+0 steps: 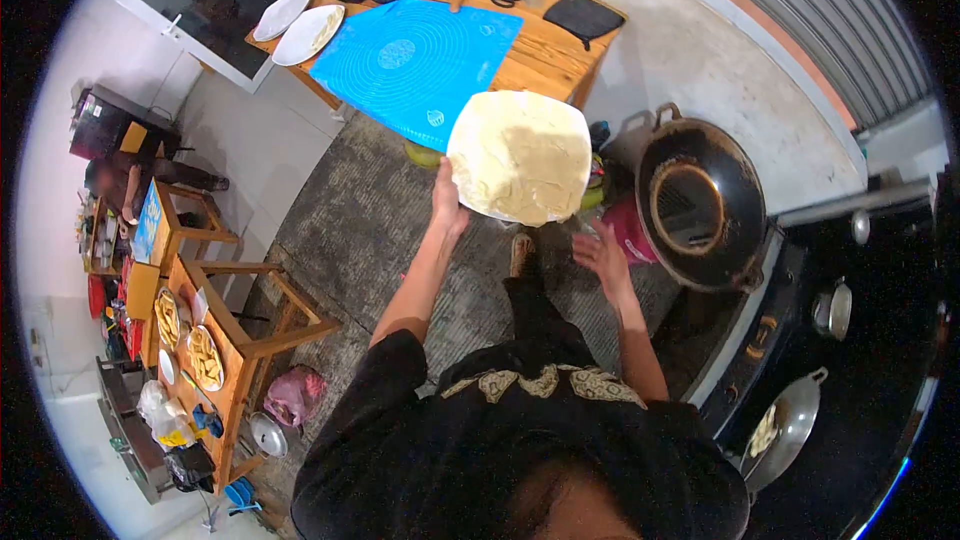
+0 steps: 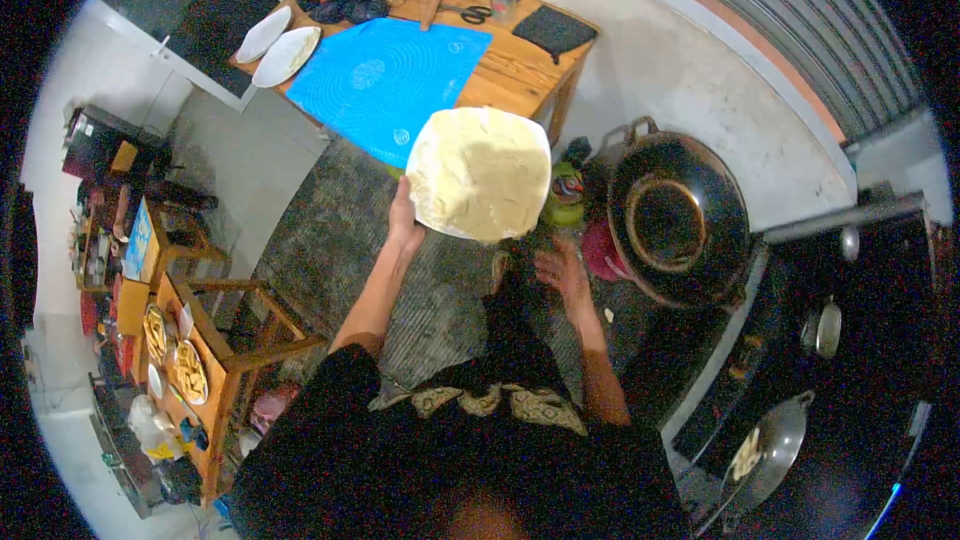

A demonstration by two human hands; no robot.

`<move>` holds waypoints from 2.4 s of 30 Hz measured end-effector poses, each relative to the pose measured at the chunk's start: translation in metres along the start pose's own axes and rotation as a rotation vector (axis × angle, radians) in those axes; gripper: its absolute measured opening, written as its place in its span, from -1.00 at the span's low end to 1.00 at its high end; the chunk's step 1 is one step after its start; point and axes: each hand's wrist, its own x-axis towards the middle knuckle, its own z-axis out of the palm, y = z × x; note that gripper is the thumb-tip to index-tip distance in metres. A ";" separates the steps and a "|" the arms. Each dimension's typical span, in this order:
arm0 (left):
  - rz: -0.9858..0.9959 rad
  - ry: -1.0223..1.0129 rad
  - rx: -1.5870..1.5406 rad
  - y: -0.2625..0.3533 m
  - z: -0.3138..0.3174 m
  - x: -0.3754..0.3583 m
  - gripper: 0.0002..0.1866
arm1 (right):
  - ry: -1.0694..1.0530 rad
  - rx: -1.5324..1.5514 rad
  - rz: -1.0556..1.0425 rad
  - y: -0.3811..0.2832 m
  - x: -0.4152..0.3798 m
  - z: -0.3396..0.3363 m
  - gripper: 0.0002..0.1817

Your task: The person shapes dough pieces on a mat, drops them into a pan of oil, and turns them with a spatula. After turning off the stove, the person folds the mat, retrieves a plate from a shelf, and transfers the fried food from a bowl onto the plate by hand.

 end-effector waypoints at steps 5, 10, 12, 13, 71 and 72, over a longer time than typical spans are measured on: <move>-0.138 0.010 0.124 0.016 0.014 0.070 -0.43 | -0.056 0.333 -0.005 -0.065 0.132 0.053 -0.34; -0.113 -0.016 0.446 0.044 0.023 0.118 -0.41 | 0.052 0.324 -0.005 -0.064 0.181 0.062 -0.37; -0.170 -0.042 0.521 0.058 0.014 0.138 -0.40 | 0.019 0.341 -0.010 -0.070 0.195 0.068 -0.33; -0.173 -0.045 0.491 0.067 0.009 0.140 -0.39 | -0.005 0.343 0.001 -0.072 0.202 0.067 -0.32; -0.737 -1.264 0.384 0.356 -0.076 0.085 -0.26 | 0.020 -0.059 -0.249 0.071 0.192 0.443 -0.20; -0.745 -1.112 0.880 0.352 -0.071 0.060 -0.32 | 0.284 -0.228 -0.449 0.083 0.162 0.433 -0.23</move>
